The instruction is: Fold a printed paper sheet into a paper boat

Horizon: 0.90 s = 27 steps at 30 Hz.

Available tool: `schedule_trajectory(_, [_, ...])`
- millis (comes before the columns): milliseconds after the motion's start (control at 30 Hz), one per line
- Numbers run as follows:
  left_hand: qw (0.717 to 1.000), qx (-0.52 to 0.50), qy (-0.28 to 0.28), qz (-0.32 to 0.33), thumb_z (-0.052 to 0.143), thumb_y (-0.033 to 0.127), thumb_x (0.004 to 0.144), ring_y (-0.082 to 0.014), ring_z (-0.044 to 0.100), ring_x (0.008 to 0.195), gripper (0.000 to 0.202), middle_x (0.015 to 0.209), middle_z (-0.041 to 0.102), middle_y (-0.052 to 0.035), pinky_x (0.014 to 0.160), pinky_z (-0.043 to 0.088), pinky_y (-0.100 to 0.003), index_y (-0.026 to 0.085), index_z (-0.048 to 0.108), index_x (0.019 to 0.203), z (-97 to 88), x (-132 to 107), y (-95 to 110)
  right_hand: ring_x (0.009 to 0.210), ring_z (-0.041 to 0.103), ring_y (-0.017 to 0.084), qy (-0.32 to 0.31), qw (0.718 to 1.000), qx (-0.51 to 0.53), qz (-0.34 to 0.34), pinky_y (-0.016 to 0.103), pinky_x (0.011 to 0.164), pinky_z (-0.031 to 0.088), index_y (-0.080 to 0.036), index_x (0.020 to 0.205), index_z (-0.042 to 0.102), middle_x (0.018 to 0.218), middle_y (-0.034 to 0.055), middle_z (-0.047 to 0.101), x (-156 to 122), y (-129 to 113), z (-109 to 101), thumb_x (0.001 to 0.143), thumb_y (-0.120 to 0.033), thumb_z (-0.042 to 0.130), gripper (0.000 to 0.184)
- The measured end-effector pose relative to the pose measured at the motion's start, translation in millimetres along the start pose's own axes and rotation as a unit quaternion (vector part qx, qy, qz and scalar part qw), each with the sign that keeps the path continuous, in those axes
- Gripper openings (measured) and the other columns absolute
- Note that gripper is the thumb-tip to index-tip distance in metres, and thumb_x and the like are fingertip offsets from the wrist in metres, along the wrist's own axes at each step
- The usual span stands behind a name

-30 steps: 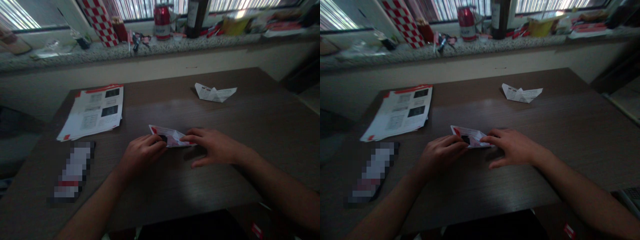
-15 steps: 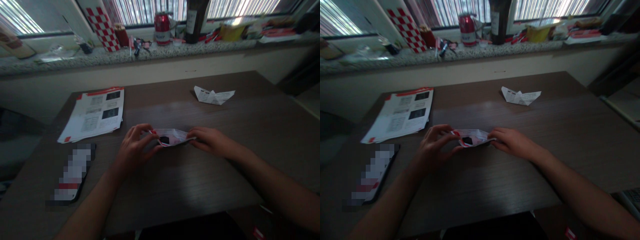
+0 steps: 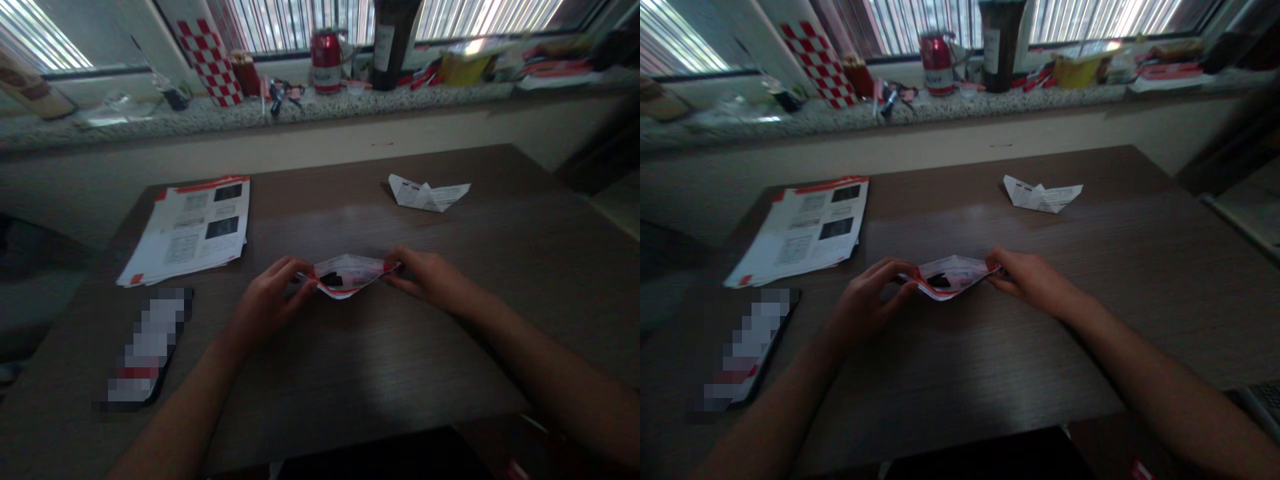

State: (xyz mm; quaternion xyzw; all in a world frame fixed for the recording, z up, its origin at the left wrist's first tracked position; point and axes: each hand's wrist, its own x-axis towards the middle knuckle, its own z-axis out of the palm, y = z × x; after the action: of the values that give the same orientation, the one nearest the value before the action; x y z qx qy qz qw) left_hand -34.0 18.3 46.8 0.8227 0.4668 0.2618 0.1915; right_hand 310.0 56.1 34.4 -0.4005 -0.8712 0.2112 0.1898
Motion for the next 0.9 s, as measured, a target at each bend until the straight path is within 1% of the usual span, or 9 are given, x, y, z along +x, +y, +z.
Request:
schedule_trajectory(100, [1.0,-0.007,0.01,0.0,0.061,0.027,0.105,-0.0198,0.068,0.099,0.012,0.112,0.068,-0.0069,0.088,0.057,-0.037,0.02,0.065,0.113,1.8,0.1,1.8,0.086,0.075,0.023,0.005,1.0,0.006,0.003,0.033,0.073,0.056,-0.023,0.116,0.059,0.102,0.0069,0.077,-0.5,0.5,-0.6,0.099,-0.033,0.065,0.021])
schedule_trajectory(267, [1.0,-0.01,0.019,0.015,0.064,0.026,0.102,-0.0205,0.069,0.101,0.015,0.114,0.069,-0.0071,0.088,0.058,-0.037,0.021,0.065,0.117,1.5,0.5,4.4,0.085,0.074,0.022,0.004,1.0,0.001,-0.005,0.032,0.072,0.055,-0.024,0.115,0.059,0.103,0.0063,0.076,0.3,0.8,-2.5,0.098,-0.036,0.067,0.023])
schedule_trajectory(467, [1.0,-0.006,0.023,0.015,0.066,0.022,0.1,-0.0211,0.068,0.103,0.017,0.113,0.069,-0.007,0.09,0.058,-0.038,0.02,0.065,0.117,0.8,1.1,5.0,0.084,0.075,0.023,0.018,0.999,0.016,0.024,0.033,0.069,0.056,-0.022,0.118,0.057,0.101,0.0071,0.076,-0.9,1.9,-1.0,0.096,-0.039,0.069,0.031])
schedule_trajectory(567, [1.0,-0.009,0.019,0.011,0.066,0.023,0.1,-0.0206,0.068,0.103,0.017,0.113,0.069,-0.0068,0.09,0.057,-0.037,0.021,0.064,0.117,1.3,0.8,4.9,0.085,0.075,0.023,0.025,0.999,0.017,0.013,0.033,0.071,0.056,-0.022,0.116,0.058,0.101,0.0069,0.076,-0.6,0.8,-1.8,0.097,-0.038,0.069,0.027])
schedule_trajectory(733, [1.0,-0.012,0.019,0.011,0.067,0.022,0.1,-0.0195,0.067,0.101,0.015,0.112,0.068,-0.0058,0.088,0.056,-0.036,0.02,0.064,0.115,1.0,0.8,5.6,0.087,0.074,0.021,0.018,0.999,0.003,-0.04,0.033,0.075,0.055,-0.021,0.112,0.062,0.104,0.0078,0.076,1.0,-2.3,-5.0,0.103,-0.033,0.06,0.015])
schedule_trajectory(900, [1.0,-0.015,0.012,0.015,0.068,0.022,0.1,-0.0192,0.067,0.103,0.017,0.113,0.068,-0.0054,0.09,0.056,-0.036,0.021,0.064,0.116,0.9,1.1,6.7,0.086,0.074,0.021,0.006,0.999,-0.019,-0.032,0.031,0.073,0.054,-0.022,0.112,0.063,0.101,0.0069,0.076,1.3,-3.5,-6.8,0.102,-0.03,0.063,0.013])
